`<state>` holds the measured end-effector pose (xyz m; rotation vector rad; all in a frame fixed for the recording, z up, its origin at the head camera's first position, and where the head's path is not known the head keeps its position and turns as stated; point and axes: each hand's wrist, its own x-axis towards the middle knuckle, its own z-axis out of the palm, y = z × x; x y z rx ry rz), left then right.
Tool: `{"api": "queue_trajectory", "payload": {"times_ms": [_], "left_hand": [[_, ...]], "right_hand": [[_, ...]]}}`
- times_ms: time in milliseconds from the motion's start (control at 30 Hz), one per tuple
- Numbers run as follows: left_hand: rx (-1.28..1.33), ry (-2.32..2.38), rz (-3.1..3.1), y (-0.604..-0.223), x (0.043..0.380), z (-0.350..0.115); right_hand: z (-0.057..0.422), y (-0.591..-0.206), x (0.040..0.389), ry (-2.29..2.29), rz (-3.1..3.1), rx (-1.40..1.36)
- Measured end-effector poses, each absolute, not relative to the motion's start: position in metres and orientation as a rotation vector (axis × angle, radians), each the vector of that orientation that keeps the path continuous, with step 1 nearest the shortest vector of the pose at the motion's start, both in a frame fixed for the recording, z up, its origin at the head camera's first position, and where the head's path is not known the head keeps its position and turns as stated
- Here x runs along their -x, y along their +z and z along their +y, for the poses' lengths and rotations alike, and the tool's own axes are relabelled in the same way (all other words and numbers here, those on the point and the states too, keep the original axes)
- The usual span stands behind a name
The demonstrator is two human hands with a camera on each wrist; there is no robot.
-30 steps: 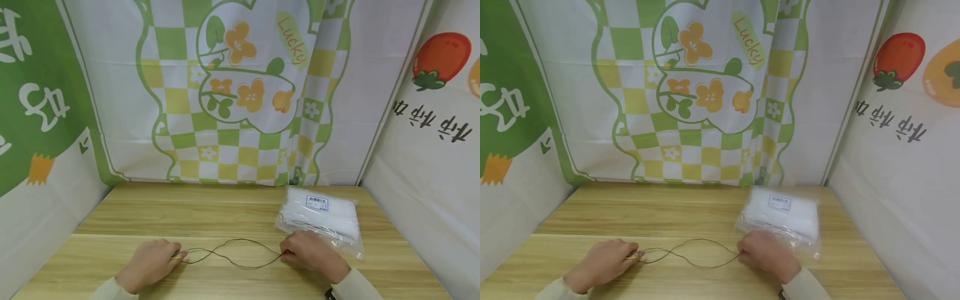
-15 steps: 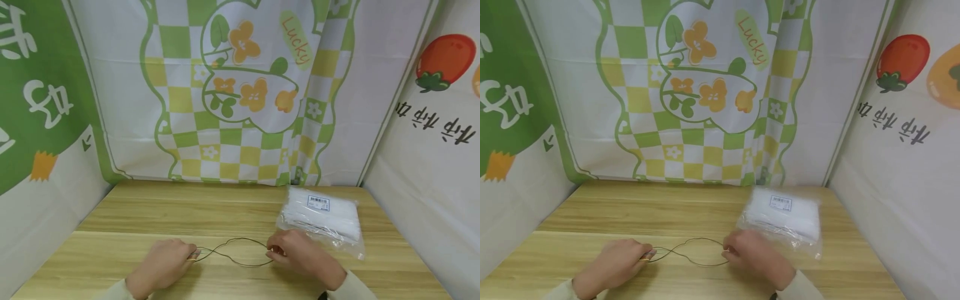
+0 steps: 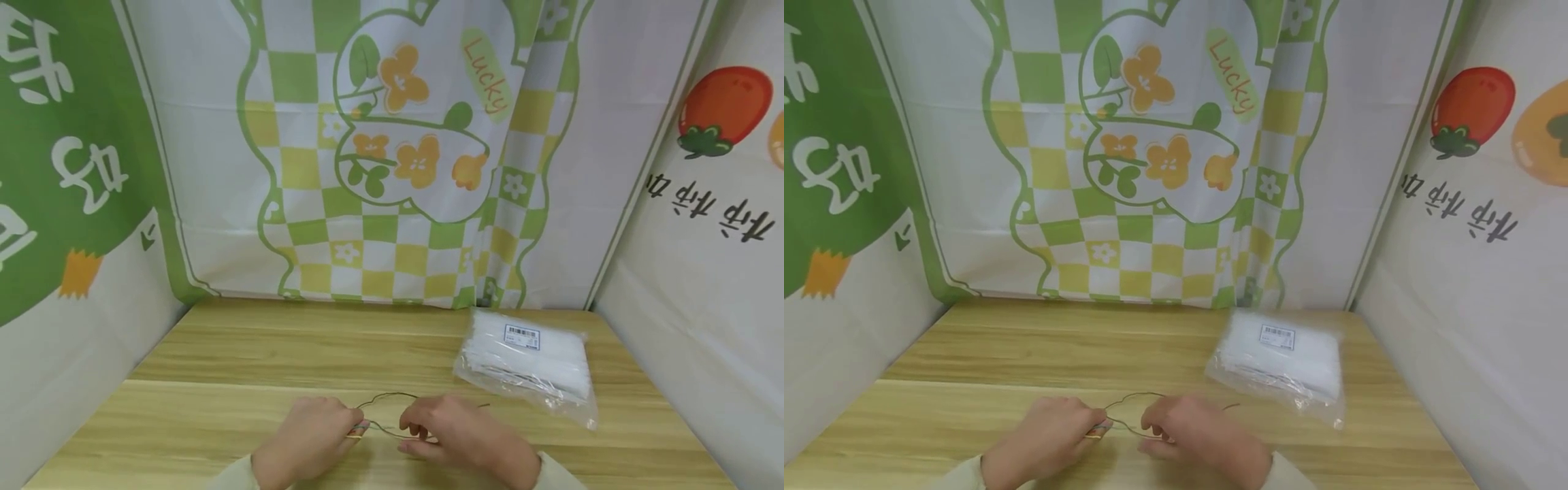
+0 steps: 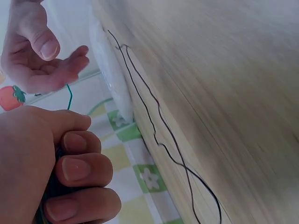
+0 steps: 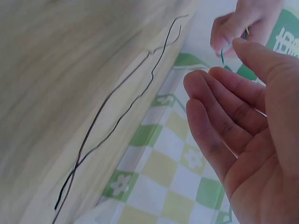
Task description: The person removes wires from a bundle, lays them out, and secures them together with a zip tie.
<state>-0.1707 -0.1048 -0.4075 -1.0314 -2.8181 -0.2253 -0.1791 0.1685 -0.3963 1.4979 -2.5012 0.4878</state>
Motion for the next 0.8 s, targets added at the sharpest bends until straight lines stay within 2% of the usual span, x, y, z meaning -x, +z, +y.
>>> {"api": "queue_trajectory", "payload": {"times_ms": [367, 800], "left_hand": [[1.079, -0.166, -2.816, -0.408, 0.170, -0.088], [1.118, -0.230, -2.825, -0.415, 0.169, -0.069]], "right_hand": [[0.164, -0.405, 0.178, 0.479, -2.536, -1.364], [0.157, -0.411, 0.183, 0.508, -2.342, -1.489]]}}
